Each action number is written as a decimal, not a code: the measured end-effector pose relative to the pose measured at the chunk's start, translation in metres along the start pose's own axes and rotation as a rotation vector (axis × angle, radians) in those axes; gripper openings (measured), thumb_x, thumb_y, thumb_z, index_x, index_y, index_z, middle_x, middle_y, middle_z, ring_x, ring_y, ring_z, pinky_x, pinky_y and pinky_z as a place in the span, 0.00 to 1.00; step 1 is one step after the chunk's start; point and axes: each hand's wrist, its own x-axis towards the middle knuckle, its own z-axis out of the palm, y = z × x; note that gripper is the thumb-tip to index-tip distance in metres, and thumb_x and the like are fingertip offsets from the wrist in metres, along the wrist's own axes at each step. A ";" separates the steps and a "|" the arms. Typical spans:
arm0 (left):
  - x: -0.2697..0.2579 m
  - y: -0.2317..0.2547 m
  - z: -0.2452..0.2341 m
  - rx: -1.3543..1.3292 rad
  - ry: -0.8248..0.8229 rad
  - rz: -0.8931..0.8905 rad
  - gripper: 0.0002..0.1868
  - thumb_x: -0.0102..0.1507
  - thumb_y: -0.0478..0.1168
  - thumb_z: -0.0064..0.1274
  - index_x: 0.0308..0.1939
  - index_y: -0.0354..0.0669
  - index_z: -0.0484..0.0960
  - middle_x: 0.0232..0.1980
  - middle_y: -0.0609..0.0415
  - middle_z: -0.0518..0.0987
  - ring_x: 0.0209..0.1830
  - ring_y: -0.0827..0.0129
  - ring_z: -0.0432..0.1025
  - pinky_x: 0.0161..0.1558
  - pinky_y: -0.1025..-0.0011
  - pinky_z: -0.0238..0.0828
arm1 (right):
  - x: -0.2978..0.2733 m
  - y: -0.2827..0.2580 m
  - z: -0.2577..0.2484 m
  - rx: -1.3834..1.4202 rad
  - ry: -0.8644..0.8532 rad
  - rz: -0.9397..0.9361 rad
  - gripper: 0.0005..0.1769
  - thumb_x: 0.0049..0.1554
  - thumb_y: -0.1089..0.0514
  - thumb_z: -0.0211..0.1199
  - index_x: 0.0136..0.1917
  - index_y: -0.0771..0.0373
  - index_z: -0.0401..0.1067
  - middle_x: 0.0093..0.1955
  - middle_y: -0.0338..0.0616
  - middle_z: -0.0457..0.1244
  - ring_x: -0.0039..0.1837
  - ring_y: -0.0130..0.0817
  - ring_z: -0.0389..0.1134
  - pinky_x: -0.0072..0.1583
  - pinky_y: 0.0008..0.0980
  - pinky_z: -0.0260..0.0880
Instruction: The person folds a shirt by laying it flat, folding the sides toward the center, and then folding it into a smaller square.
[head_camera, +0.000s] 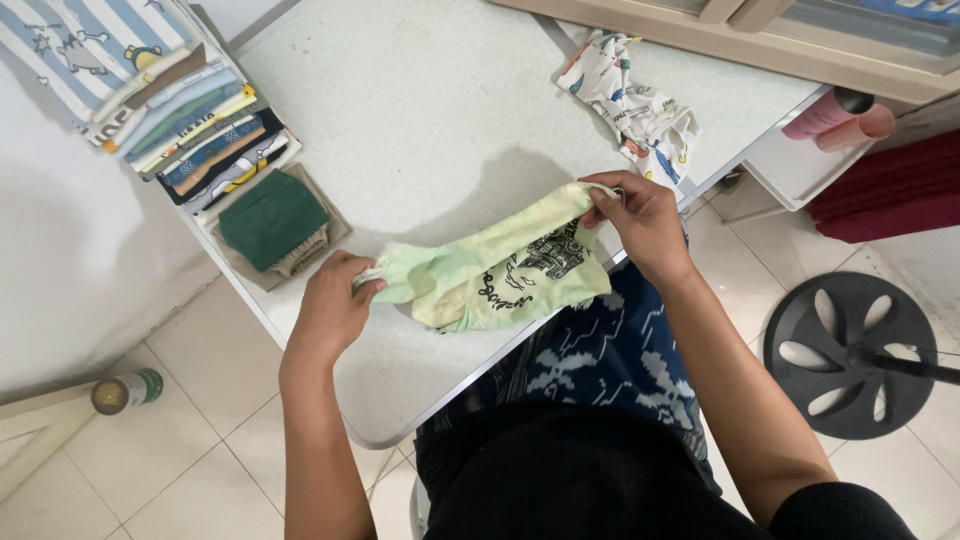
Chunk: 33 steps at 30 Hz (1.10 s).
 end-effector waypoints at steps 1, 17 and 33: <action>-0.002 -0.002 -0.001 -0.001 0.000 -0.002 0.15 0.62 0.40 0.60 0.51 0.35 0.82 0.50 0.46 0.80 0.44 0.53 0.76 0.48 0.60 0.71 | 0.001 0.001 0.000 -0.010 -0.010 0.008 0.11 0.67 0.65 0.58 0.60 0.71 0.75 0.43 0.45 0.69 0.44 0.27 0.71 0.49 0.28 0.75; -0.006 0.014 -0.015 -0.653 -0.018 -0.391 0.19 0.74 0.44 0.36 0.62 0.36 0.73 0.37 0.39 0.85 0.31 0.48 0.78 0.34 0.56 0.75 | 0.009 -0.004 0.011 0.140 0.083 0.230 0.15 0.67 0.55 0.53 0.51 0.70 0.73 0.47 0.54 0.72 0.41 0.39 0.76 0.43 0.34 0.79; 0.050 0.020 -0.025 -0.662 0.507 0.238 0.13 0.77 0.35 0.45 0.62 0.38 0.81 0.48 0.59 0.82 0.48 0.81 0.74 0.55 0.80 0.75 | 0.077 -0.038 0.001 0.256 -0.033 -0.206 0.14 0.73 0.56 0.48 0.63 0.68 0.66 0.66 0.52 0.67 0.71 0.45 0.70 0.74 0.46 0.68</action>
